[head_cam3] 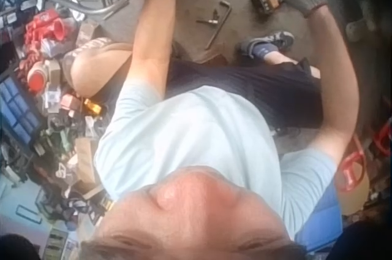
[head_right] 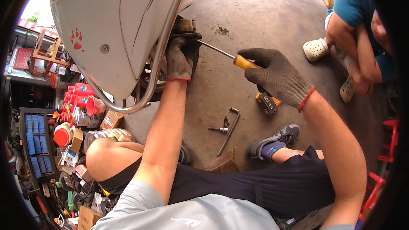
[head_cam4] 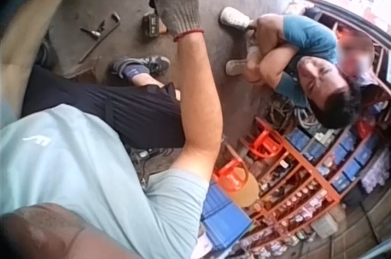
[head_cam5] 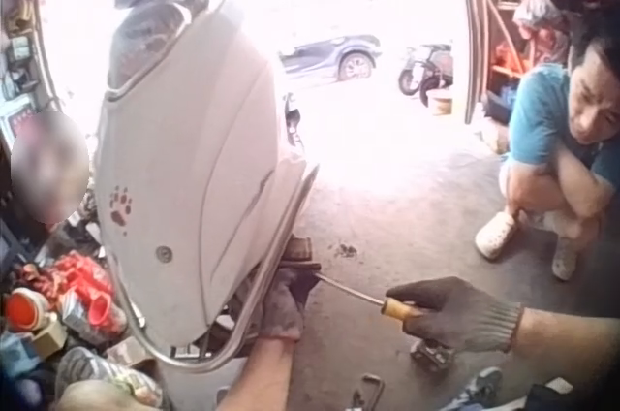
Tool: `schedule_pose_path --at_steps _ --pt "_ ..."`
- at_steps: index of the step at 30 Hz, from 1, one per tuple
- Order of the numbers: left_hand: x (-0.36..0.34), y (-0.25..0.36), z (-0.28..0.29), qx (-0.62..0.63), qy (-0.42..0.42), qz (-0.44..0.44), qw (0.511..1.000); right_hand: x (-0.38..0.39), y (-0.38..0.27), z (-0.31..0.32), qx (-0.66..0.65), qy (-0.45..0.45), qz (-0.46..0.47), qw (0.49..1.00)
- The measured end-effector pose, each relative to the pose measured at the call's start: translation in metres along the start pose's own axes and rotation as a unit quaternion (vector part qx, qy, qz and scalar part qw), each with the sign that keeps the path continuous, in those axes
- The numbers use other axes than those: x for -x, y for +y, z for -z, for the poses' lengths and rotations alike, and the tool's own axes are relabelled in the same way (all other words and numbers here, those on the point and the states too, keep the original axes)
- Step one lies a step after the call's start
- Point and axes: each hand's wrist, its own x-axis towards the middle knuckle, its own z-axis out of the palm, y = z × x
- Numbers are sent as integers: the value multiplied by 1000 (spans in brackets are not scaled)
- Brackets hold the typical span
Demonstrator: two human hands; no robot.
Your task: Repairing the front wheel and brake assembly of a scooter using various tools.
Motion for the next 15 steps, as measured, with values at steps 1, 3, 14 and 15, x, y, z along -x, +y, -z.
schedule_pose_path --at_steps 1,3,14,15 --pt "-5 2 7 -23 -8 -15 1000 3 0 1 -17 -13 -10 1000" --pt "-9 1 15 -43 -18 -25 999 3 18 3 -3 -15 -15 1000" --pt "11 28 -19 16 -95 60 994 -56 143 -147 6 30 -30 999" --pt "7 30 -17 29 -80 62 994 -58 134 -163 -12 56 -30 998"
